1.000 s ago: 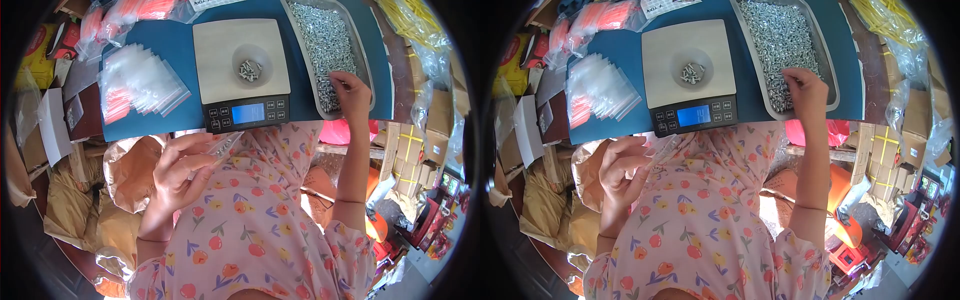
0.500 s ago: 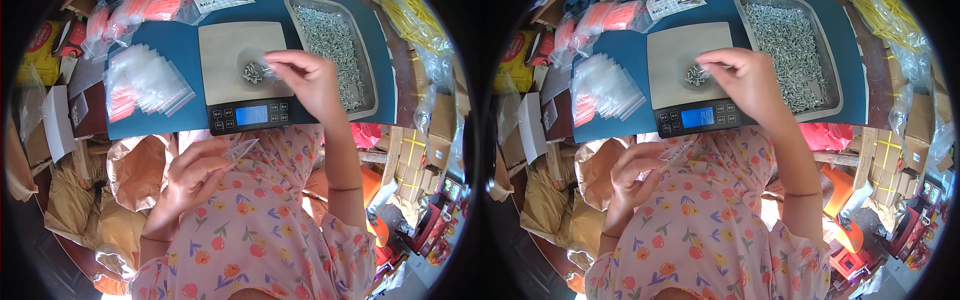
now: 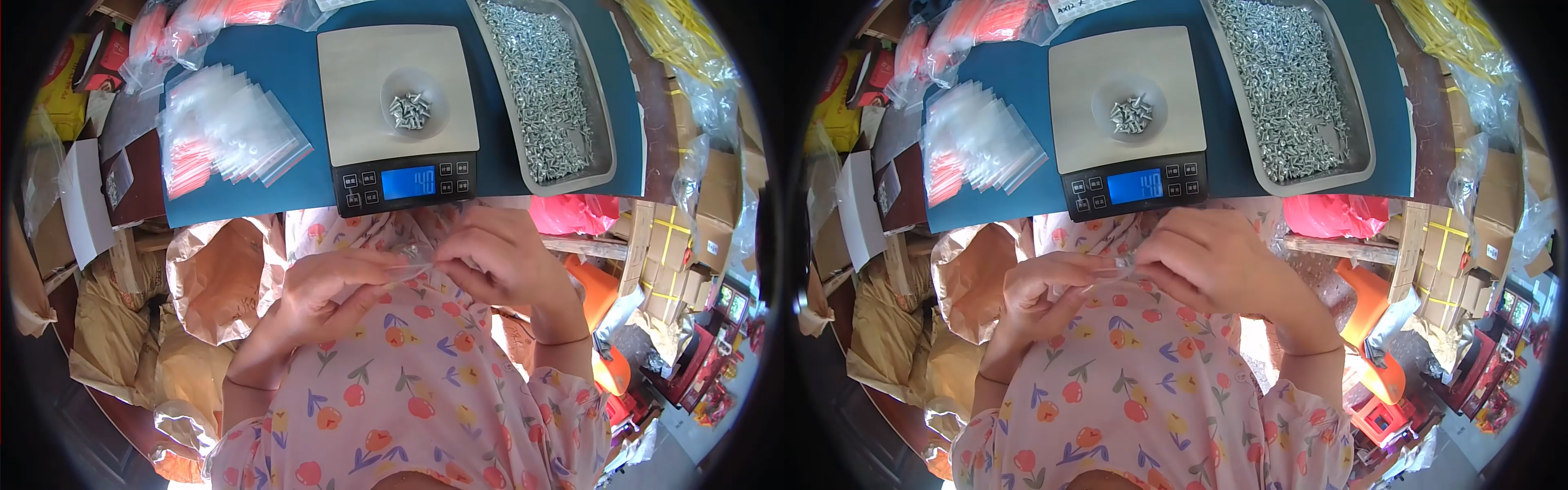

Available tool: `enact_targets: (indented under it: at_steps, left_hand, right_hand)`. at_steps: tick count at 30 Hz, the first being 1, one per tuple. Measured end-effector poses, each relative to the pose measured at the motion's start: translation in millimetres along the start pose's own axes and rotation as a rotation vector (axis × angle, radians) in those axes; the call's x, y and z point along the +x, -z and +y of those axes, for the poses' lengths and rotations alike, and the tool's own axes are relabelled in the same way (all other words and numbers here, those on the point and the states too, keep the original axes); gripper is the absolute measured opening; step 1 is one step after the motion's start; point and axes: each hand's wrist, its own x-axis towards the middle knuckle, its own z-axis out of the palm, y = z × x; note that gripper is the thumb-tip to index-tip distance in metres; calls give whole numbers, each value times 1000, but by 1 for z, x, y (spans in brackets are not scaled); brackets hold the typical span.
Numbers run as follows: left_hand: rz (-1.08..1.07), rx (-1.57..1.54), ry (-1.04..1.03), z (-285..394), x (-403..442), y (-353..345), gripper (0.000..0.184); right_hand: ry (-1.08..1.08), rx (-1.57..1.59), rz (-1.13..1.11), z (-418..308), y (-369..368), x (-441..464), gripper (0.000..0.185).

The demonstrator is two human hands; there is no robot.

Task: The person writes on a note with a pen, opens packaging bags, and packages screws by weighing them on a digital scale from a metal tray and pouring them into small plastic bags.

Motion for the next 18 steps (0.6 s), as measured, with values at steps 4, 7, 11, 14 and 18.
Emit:
enact_targets:
  at_steps: [4,7,11,14,18]
  left_hand:
    - [-32,131,68,14,10,-7,24]
    - [-60,192,94,14,12,-7,19]
    - [-40,53,212,18,8,-7,14]
    - [-77,-19,232,21,7,-7,15]
    - [-138,-126,312,21,3,-3,12]
  right_hand:
    - [109,-74,-26,-5,-9,-4,19]
    - [164,-49,-20,-7,-19,-3,20]
    - [185,-31,-10,-9,-23,-1,23]
    - [249,-52,-49,-9,-24,0,23]
    - [357,-23,-12,-5,-34,-3,25]
